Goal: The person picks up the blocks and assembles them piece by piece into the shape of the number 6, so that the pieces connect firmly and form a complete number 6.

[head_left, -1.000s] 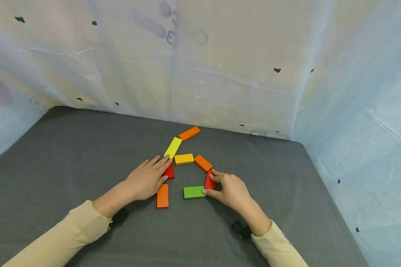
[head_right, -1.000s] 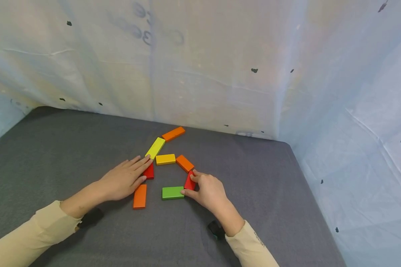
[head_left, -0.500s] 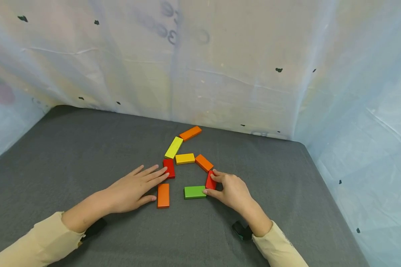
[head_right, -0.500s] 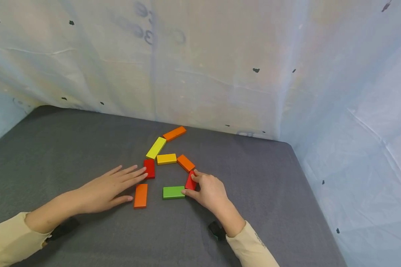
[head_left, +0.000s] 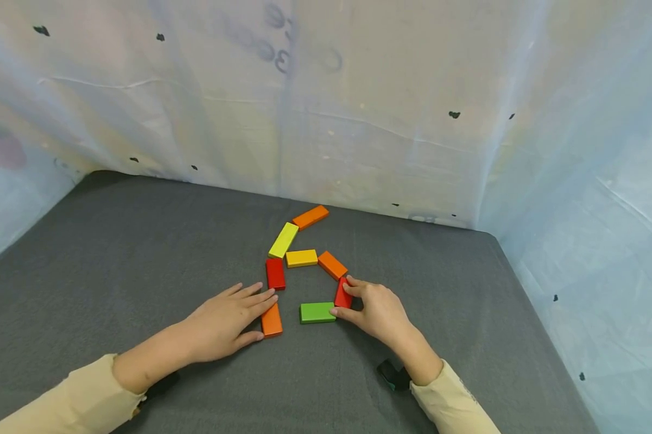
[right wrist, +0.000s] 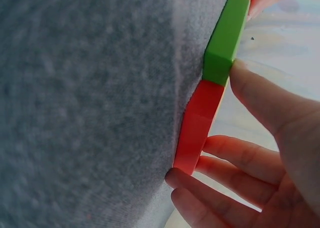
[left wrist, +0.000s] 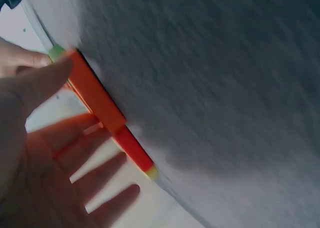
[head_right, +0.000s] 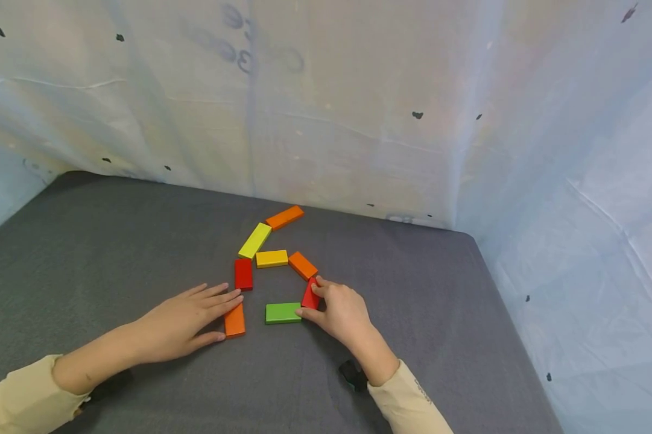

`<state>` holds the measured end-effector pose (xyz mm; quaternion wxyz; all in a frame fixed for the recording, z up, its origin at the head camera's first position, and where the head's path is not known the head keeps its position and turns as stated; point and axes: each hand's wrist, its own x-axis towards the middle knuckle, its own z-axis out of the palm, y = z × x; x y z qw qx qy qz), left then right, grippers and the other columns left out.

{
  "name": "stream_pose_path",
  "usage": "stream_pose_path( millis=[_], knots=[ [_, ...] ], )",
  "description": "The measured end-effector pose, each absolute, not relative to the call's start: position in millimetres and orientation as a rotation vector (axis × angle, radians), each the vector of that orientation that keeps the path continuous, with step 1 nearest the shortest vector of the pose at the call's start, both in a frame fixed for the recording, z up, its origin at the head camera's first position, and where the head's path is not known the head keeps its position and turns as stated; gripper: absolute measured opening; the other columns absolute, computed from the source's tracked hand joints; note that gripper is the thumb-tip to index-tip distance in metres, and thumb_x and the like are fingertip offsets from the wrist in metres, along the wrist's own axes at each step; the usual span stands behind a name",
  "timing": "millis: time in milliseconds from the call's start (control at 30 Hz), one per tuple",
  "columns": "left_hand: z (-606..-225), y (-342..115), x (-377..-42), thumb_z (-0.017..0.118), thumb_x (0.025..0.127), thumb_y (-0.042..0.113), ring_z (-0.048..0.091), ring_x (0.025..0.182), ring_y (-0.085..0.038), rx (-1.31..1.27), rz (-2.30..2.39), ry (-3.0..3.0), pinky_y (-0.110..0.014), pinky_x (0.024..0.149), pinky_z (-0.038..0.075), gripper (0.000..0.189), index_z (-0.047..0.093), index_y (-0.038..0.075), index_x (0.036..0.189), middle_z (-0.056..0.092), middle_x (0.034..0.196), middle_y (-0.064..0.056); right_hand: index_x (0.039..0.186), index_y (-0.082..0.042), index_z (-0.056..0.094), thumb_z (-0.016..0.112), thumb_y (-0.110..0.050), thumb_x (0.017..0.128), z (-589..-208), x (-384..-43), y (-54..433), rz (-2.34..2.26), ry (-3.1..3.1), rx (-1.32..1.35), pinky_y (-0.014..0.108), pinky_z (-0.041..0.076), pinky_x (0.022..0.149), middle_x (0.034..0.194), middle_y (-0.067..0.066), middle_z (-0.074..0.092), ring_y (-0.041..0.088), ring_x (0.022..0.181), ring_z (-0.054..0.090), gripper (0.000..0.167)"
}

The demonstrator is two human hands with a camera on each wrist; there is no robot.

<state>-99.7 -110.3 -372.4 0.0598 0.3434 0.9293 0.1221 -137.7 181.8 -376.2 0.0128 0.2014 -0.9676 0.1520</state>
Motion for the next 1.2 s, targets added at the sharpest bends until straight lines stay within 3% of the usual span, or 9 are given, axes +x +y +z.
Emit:
stream_pose_path(
  millis=[300, 600, 800, 1000, 1200],
  knots=[
    [-376, -85, -89, 0.065, 0.091, 0.034, 0.045, 0.133, -0.038, 0.887, 0.270, 2.971, -0.053, 0.106, 0.038, 0.059, 0.052, -0.003, 0.135, 0.051, 0.141, -0.019, 0.122, -0.005, 0.066, 0.077, -0.044, 0.079, -377, -137, 183, 0.462, -3.013, 0.626, 0.037, 0.054, 0.071, 0.134, 0.007, 0.059, 0.032, 0.115, 0.061, 0.059],
    [-378, -77, -86, 0.063, 0.092, 0.035, 0.047, 0.131, -0.038, 0.850, 0.245, 3.017, -0.053, 0.106, 0.038, 0.060, 0.051, -0.005, 0.136, 0.052, 0.139, -0.020, 0.122, -0.005, 0.066, 0.077, -0.044, 0.079, -376, -137, 183, 0.467, -3.017, 0.623, 0.039, 0.055, 0.073, 0.134, 0.008, 0.059, 0.032, 0.116, 0.060, 0.059],
    [-373, -95, -88, 0.061, 0.094, 0.035, 0.039, 0.139, -0.030, 1.076, 0.275, 2.892, -0.051, 0.112, 0.031, 0.060, 0.046, 0.004, 0.143, 0.043, 0.149, -0.012, 0.122, -0.004, 0.066, 0.077, -0.043, 0.079, -376, -137, 182, 0.468, -3.013, 0.633, 0.039, 0.055, 0.075, 0.134, 0.008, 0.059, 0.032, 0.115, 0.061, 0.059],
    [-370, -110, -90, 0.055, 0.098, 0.034, 0.037, 0.140, -0.024, 1.212, 0.293, 2.775, -0.049, 0.112, 0.032, 0.053, 0.046, 0.010, 0.144, 0.040, 0.151, -0.007, 0.123, -0.005, 0.066, 0.077, -0.043, 0.079, -377, -138, 183, 0.469, -3.013, 0.634, 0.041, 0.055, 0.078, 0.134, 0.008, 0.059, 0.032, 0.116, 0.060, 0.060],
    [-374, -113, -90, 0.051, 0.099, 0.035, 0.036, 0.141, -0.023, 1.204, 0.312, 2.755, -0.049, 0.112, 0.033, 0.052, 0.043, 0.012, 0.146, 0.037, 0.153, -0.006, 0.123, -0.005, 0.065, 0.077, -0.044, 0.079, -376, -138, 183, 0.468, -3.016, 0.636, 0.036, 0.054, 0.070, 0.135, 0.008, 0.059, 0.033, 0.113, 0.061, 0.060]
  ],
)
